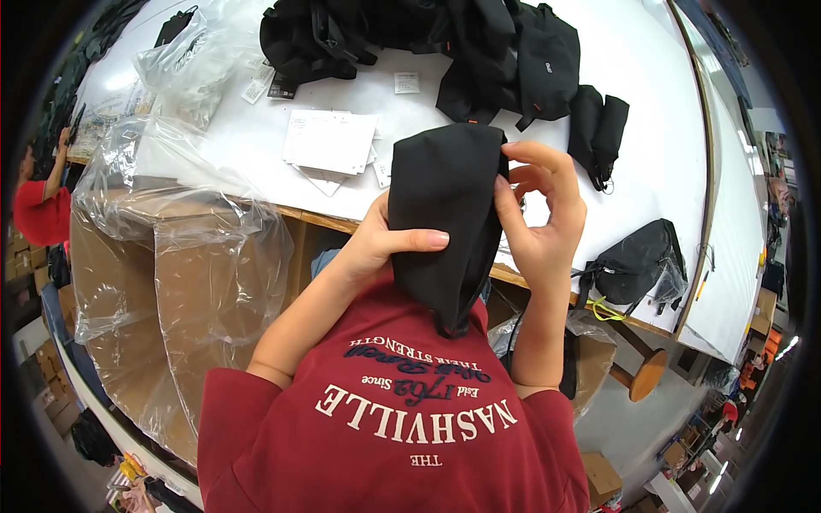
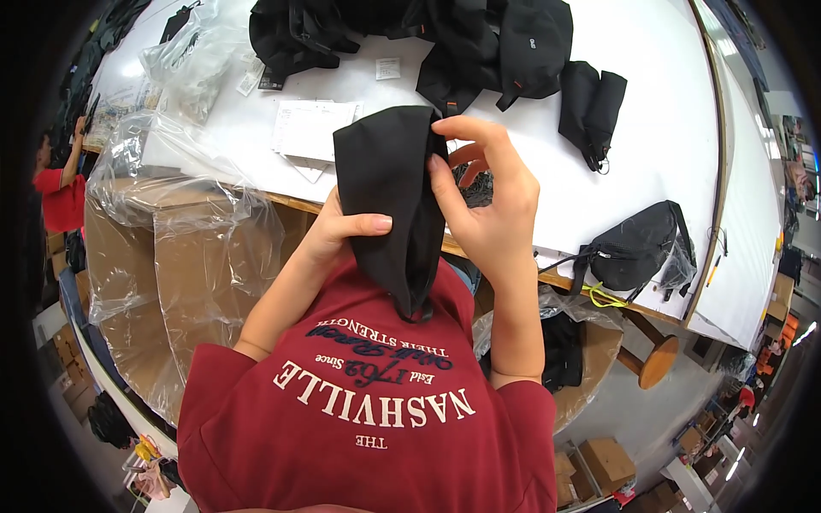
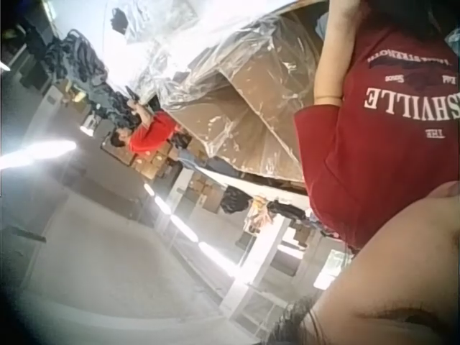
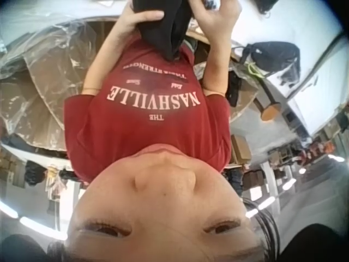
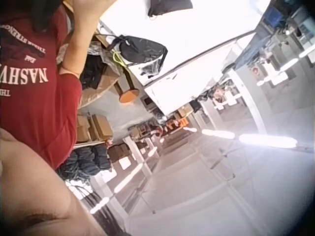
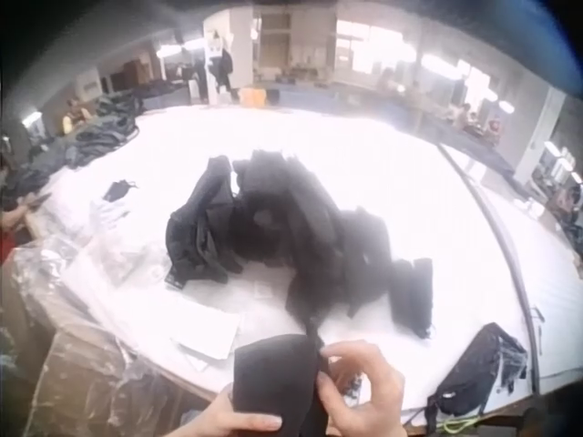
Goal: Packaging black pouches by attaching tags and inserting booklets.
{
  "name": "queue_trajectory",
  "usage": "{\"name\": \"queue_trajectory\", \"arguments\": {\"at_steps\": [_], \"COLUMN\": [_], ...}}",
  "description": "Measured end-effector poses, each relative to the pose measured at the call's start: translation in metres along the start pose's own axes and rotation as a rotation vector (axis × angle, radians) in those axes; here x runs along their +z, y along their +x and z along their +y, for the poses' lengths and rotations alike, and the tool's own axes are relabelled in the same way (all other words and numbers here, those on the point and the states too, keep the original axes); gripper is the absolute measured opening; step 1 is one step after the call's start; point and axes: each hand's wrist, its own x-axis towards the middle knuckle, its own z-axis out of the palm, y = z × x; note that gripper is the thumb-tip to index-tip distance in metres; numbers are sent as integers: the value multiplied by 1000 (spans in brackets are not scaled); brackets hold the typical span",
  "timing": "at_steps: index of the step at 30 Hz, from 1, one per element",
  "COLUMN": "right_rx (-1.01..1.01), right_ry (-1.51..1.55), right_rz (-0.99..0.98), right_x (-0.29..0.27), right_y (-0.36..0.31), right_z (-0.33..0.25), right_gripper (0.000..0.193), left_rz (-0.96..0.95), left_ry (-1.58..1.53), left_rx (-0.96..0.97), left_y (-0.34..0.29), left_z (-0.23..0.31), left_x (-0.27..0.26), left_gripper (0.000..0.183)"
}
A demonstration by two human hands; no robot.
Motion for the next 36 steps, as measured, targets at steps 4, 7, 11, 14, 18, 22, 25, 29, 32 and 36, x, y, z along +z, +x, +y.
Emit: {"name": "queue_trajectory", "arguments": {"at_steps": [4,7,11,14,18,22,25,29,32,36], "right_rx": [-19,-109,-232,-83,152,130,-27,-109,-74,-62], "right_ry": [13,-83,-225,-90,82,-42,-187,-147,-31,-13], "right_rz": [-59,-45,194,149,-84,-24,66,154,261,284], "right_x": [-9,-10,1,0,-5,2,6,11,12,15], "right_y": [-1,0,-4,-8,-6,-7,-7,-5,-8,-18], "right_z": [0,-1,11,8,2,4,6,12,12,9], "right_gripper": [31,29,21,25,32,30,26,22,23,23], "left_rz": [-43,-31,-1,47,64,54,28,36,-15,52], "left_ry": [33,27,-69,-80,-104,-45,-75,-71,-81,-188], "left_rx": [-35,-72,-107,-150,-151,-112,-123,-133,-106,-130], "left_y": [0,0,1,1,3,3,5,7,7,6], "left_z": [-2,-5,-1,-3,-3,-5,-2,-2,-5,-9], "left_x": [-3,-5,1,0,-3,-3,-6,-7,-4,-3], "left_gripper": [52,54,57,58,57,55,56,57,57,57]}}
